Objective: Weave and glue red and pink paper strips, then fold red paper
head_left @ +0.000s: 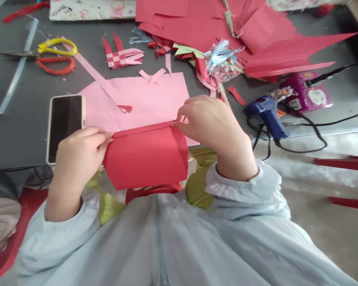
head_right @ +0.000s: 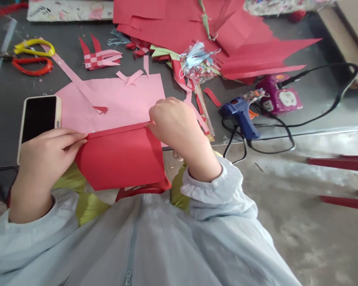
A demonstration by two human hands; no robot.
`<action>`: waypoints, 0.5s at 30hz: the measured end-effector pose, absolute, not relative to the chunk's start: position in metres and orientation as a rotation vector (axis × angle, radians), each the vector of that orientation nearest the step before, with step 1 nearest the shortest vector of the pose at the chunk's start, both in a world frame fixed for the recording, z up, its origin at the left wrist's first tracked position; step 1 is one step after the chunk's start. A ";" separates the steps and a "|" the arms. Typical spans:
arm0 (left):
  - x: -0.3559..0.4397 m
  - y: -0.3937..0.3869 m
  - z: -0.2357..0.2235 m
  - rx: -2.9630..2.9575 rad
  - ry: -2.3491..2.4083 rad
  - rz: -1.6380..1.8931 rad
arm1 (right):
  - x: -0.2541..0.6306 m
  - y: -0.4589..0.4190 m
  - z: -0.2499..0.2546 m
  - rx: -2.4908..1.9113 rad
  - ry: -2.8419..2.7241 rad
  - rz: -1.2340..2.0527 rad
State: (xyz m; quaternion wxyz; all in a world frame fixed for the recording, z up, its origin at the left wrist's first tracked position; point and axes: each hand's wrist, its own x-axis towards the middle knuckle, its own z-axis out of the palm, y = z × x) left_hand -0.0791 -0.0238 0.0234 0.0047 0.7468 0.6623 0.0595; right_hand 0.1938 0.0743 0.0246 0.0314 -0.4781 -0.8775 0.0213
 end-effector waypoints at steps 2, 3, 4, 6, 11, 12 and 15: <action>-0.079 -0.017 0.028 2.271 2.076 0.176 | 0.187 0.077 0.024 -1.460 -2.705 0.072; -0.078 -0.013 0.031 2.238 2.053 0.152 | 0.184 0.078 0.024 -1.450 -2.707 0.094; -0.079 -0.009 0.034 2.206 2.037 0.127 | 0.180 0.079 0.024 -1.434 -2.715 0.128; -0.080 -0.001 0.038 2.148 1.999 0.071 | 0.173 0.082 0.025 -1.408 -2.734 0.205; -0.085 0.012 0.041 2.069 1.879 0.098 | 0.168 0.087 0.031 -1.448 -2.760 0.331; -0.085 0.013 0.041 2.063 1.867 0.111 | 0.169 0.087 0.031 -1.444 -2.766 0.350; -0.085 0.016 0.042 2.043 1.846 0.101 | 0.173 0.090 0.031 -1.414 -2.774 0.416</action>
